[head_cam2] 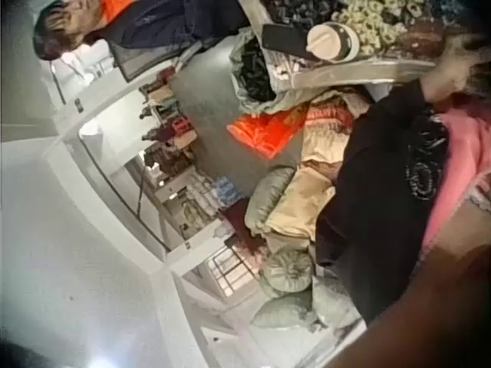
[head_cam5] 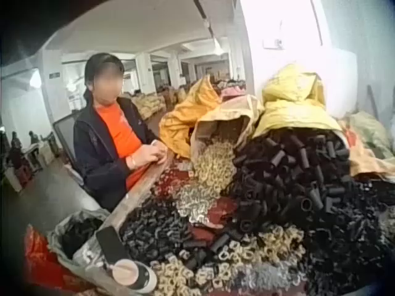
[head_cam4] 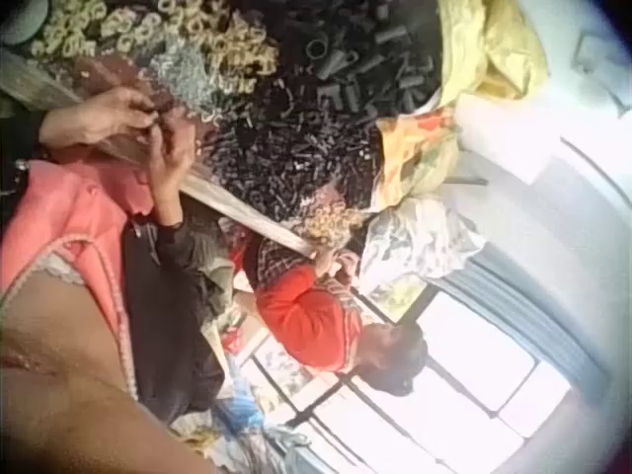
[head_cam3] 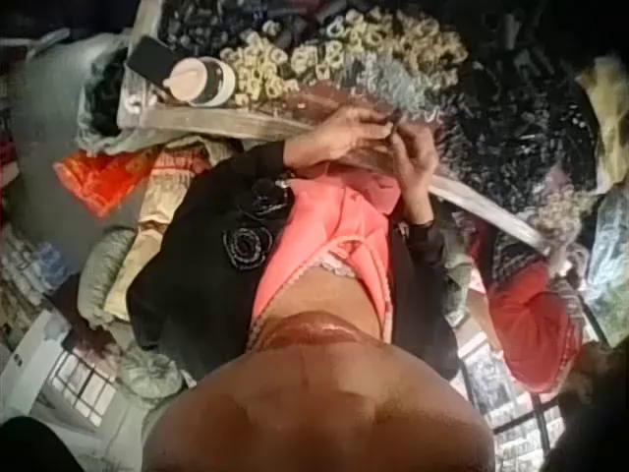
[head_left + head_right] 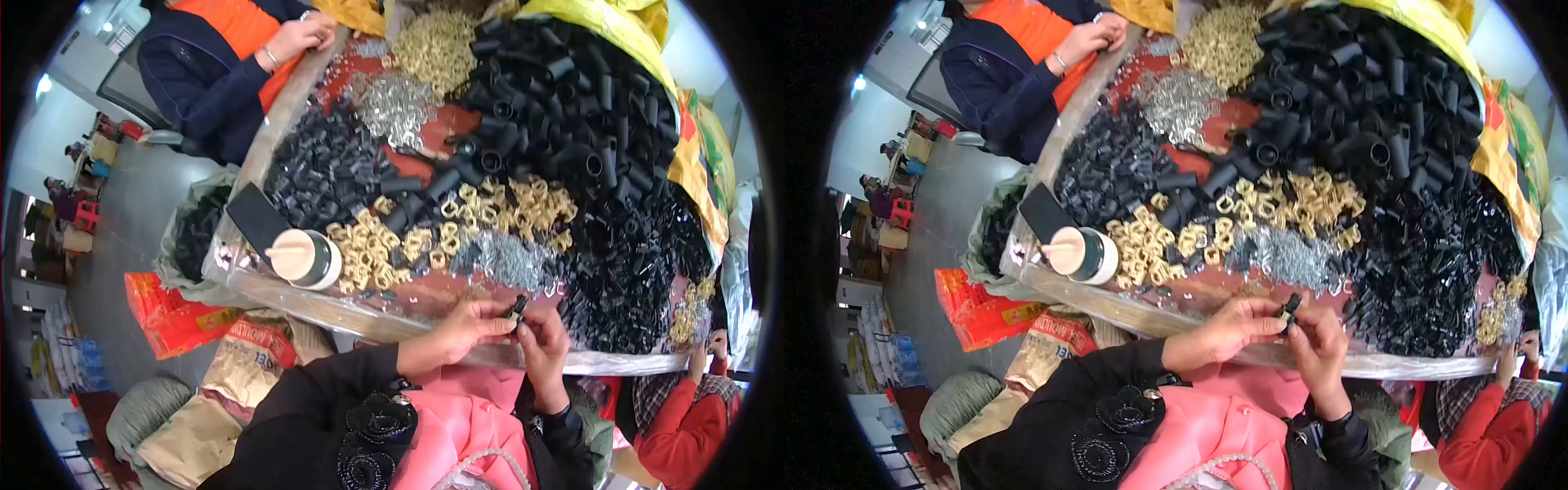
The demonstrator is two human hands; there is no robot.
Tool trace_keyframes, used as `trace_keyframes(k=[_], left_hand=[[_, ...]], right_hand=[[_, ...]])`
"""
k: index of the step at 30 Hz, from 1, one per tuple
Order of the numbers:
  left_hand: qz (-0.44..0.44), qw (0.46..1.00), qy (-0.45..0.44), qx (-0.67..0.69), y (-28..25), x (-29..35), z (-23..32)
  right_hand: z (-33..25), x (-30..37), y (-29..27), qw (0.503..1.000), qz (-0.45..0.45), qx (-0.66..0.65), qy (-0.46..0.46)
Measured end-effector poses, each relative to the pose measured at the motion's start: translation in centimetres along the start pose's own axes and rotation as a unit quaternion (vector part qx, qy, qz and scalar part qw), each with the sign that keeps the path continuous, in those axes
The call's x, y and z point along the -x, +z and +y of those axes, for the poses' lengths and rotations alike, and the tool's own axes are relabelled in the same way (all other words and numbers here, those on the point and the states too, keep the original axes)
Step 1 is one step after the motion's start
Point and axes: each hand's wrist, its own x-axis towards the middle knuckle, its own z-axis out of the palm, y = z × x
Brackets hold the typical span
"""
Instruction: The person assembles components by hand, picking up a black plastic housing and inserting a beige clip. They then fit a black cylindrical part into the housing and secure the assembly by sliding a black plastic sleeve over the joined pieces.
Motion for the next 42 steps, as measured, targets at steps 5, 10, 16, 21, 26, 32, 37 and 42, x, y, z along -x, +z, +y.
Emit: trace_keyframes(k=[5, 10, 16, 21, 26, 32, 37, 42], left_hand=[[0.001, 0.999, -0.026, 0.037, 0.0, 0.5, 0.3], [-0.070, 0.997, -0.040, 0.000, -0.8, -0.4, -0.3], [-0.112, 0.991, -0.075, 0.010, -1.1, -0.6, -0.6], [-0.095, 0.993, -0.073, 0.008, -1.4, -0.8, -0.2], [-0.107, 0.990, -0.094, 0.005, -1.2, -0.7, -0.4], [-0.128, 0.984, -0.121, 0.013, -1.4, -0.3, -0.1], [-0.130, 0.980, -0.149, 0.004, -0.6, 0.2, 0.0], [-0.060, 0.995, -0.069, -0.036, -1.3, 0.4, 0.8]], right_hand=[[-0.8, -0.6, 0.4, 0.949, 0.004, 0.229, -0.219], [0.1, -0.1, -0.3, 0.910, 0.010, 0.308, -0.277], [-1.0, -0.7, -0.3, 0.908, -0.006, 0.304, -0.289], [-1.5, -1.0, 0.0, 0.944, -0.017, 0.244, -0.220], [-1.0, -0.8, -0.3, 0.940, -0.017, 0.240, -0.241], [-3.1, -0.1, 0.2, 0.939, -0.051, 0.285, -0.183], [-2.9, -0.1, 0.0, 0.923, -0.045, 0.317, -0.213], [-2.0, -1.6, 0.2, 0.921, -0.072, 0.294, -0.246]])
